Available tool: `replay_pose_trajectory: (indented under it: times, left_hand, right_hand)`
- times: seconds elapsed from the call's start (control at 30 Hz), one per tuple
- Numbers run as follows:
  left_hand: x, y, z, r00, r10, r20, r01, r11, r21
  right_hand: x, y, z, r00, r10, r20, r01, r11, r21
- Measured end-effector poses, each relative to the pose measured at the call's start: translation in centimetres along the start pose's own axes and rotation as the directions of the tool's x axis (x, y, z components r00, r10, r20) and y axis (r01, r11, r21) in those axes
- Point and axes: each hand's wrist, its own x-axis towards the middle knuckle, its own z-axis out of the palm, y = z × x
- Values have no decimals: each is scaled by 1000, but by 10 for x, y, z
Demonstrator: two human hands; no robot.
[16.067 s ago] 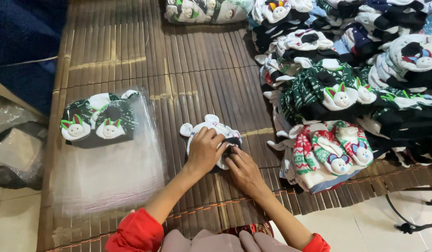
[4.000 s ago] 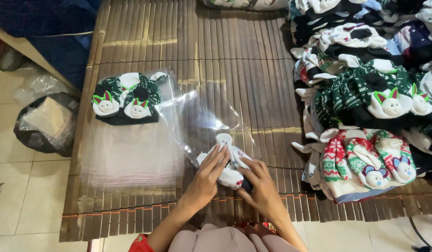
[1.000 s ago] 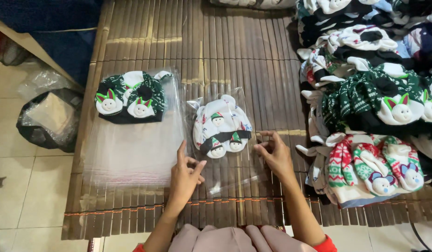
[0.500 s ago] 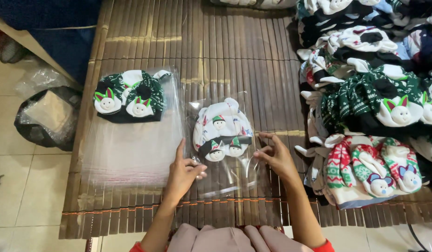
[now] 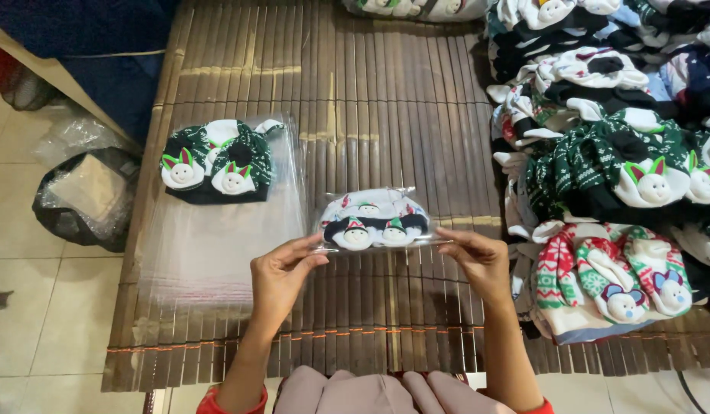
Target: Packaging small fabric baby hats into individual plastic bags on a floor mat.
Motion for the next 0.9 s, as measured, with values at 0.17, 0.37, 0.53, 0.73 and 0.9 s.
replay_pose_trajectory:
  times: [0.17, 0.37, 0.53, 0.73, 0.9]
  left_hand:
    - [-12, -4, 8, 970, 245, 2, -241, 953, 183]
    - [-40, -48, 22, 998, 52, -22, -50, 995, 81]
    - [-31, -72, 28, 987, -149, -54, 131, 961, -242]
    - [-12, -58, 34, 986, -150, 67, 153, 987, -42]
    - [7, -4, 30, 990, -45, 132, 16, 977, 215]
  right_hand:
    - [-15, 7, 4, 996, -90, 16, 91, 993, -71]
    - [-49, 33, 2, 963, 267, 31, -268, 963, 25]
    - [-46, 54, 8, 963, 260, -63, -257, 965, 53]
    - [-29, 21, 36, 939, 343, -33, -344, 939, -16]
    - [-5, 21, 38, 970, 242, -5, -242, 970, 5]
